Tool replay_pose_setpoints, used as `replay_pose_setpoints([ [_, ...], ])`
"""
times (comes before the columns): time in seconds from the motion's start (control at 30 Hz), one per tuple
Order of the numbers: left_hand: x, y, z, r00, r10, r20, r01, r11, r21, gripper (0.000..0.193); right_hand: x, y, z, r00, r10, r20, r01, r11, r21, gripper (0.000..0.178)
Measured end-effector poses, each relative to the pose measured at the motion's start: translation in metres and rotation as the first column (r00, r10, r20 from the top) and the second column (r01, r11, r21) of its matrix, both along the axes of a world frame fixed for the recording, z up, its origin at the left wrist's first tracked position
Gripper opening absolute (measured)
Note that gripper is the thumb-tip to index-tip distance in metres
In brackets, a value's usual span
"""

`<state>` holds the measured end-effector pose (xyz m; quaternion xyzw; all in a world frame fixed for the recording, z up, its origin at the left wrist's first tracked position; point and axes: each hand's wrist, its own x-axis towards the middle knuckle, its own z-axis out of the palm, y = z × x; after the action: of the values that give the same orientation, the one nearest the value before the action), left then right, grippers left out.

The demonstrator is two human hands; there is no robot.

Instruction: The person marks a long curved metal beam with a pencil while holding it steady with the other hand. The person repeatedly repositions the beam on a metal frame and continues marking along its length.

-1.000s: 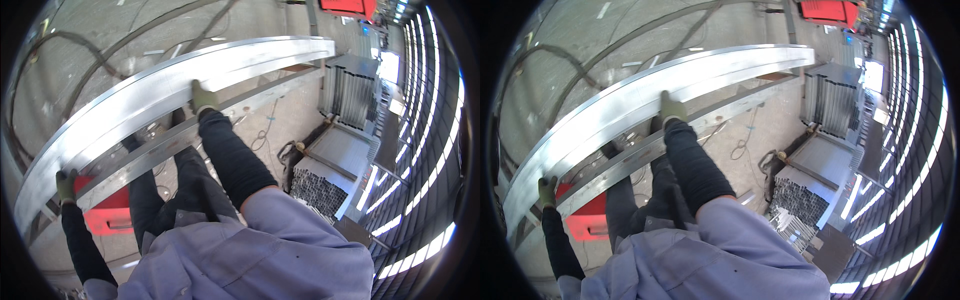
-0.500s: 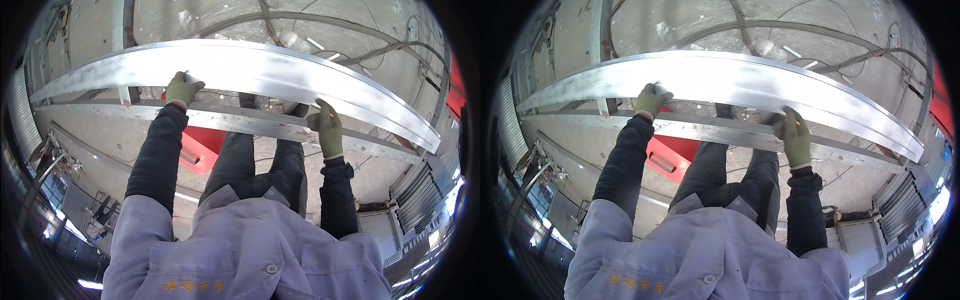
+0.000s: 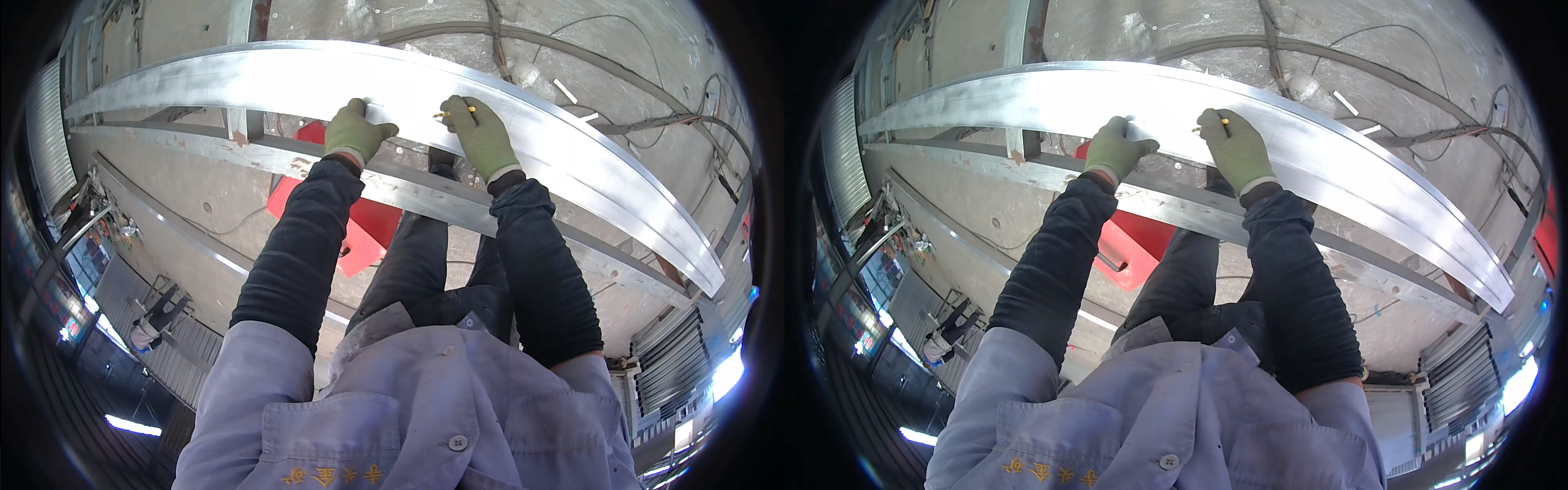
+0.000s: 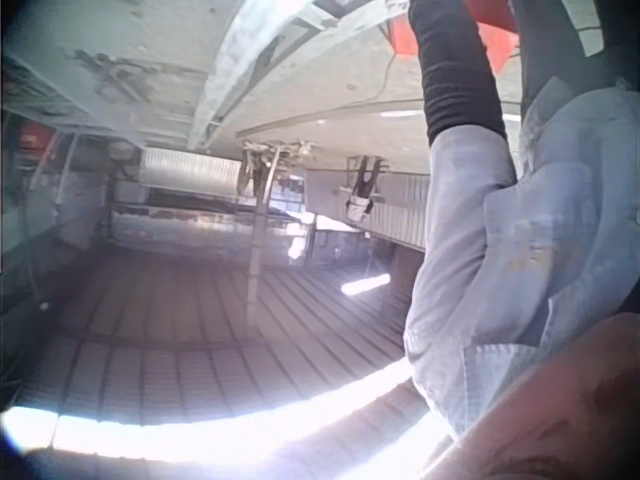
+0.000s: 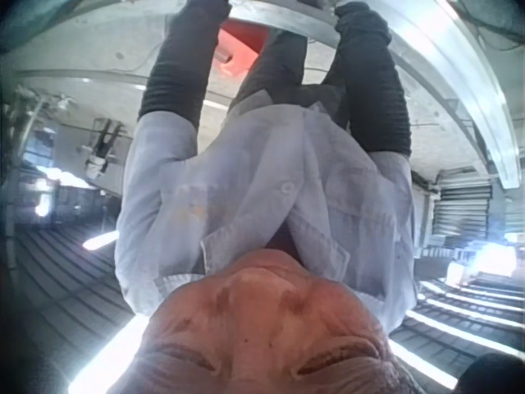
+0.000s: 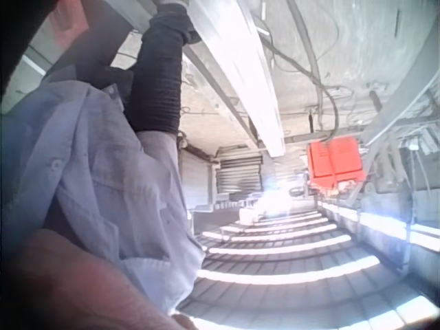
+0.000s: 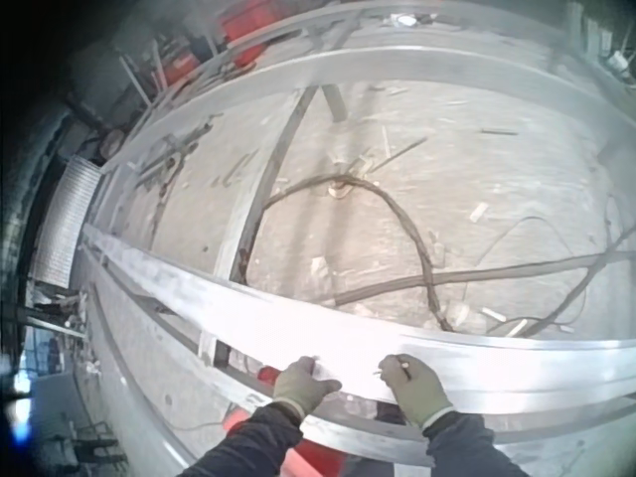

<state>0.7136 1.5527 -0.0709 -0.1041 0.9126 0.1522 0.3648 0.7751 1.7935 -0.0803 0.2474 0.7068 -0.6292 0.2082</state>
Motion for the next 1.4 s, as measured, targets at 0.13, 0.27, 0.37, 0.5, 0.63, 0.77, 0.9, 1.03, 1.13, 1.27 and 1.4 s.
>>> replay_pose_setpoints([
  [0.13,-0.002,-0.002,0.003,1.000,-0.002,0.003,0.001,1.000,0.014,0.074,0.002,-0.002,-0.002,0.989,-0.128,0.069,0.139,0.974,-0.180,0.046],
  [0.27,0.000,-0.004,-0.001,1.000,0.010,-0.007,-0.010,1.000,0.005,0.070,-0.002,-0.002,0.001,0.985,-0.143,0.094,0.158,0.971,-0.178,0.045],
  [0.37,0.002,-0.004,-0.002,0.999,0.004,-0.036,-0.004,1.000,-0.004,0.070,-0.003,-0.002,0.002,0.986,-0.126,0.106,0.143,0.975,-0.168,0.045],
  [0.5,0.000,-0.004,0.001,1.000,0.003,-0.014,-0.003,1.000,0.011,0.072,-0.002,-0.002,0.002,0.989,-0.117,0.092,0.131,0.977,-0.165,0.045],
  [0.63,0.000,-0.001,0.006,1.000,0.002,-0.011,-0.002,1.000,0.010,0.072,-0.001,-0.005,-0.002,0.994,-0.099,0.051,0.105,0.985,-0.137,0.044],
  [0.77,-0.002,-0.001,0.008,0.999,-0.042,0.017,0.043,0.999,-0.016,0.080,-0.014,-0.029,0.010,0.998,0.009,-0.060,-0.014,0.997,-0.078,0.041],
  [0.9,-0.001,-0.004,0.001,0.999,-0.038,0.017,0.038,0.999,0.005,0.082,-0.032,-0.056,0.007,0.978,0.199,-0.070,-0.196,0.980,0.041,0.044],
  [1.03,0.000,0.000,0.003,0.998,-0.057,-0.004,0.057,0.998,-0.040,0.086,-0.047,-0.063,0.008,0.954,0.298,-0.037,-0.293,0.951,0.104,0.046],
  [1.13,0.000,0.001,0.005,0.998,-0.057,0.003,0.057,0.997,-0.047,0.087,-0.053,-0.066,0.006,0.941,0.338,-0.024,-0.331,0.931,0.152,0.045],
  [1.27,-0.004,0.003,0.011,0.998,-0.028,0.057,0.030,0.999,-0.037,0.088,-0.058,-0.068,-0.001,0.911,0.409,-0.055,-0.383,0.888,0.255,0.043],
  [1.4,0.000,-0.001,0.007,0.999,-0.034,0.007,0.034,0.999,-0.032,0.085,-0.068,-0.070,0.001,0.864,0.504,-0.017,-0.474,0.823,0.313,0.043],
])
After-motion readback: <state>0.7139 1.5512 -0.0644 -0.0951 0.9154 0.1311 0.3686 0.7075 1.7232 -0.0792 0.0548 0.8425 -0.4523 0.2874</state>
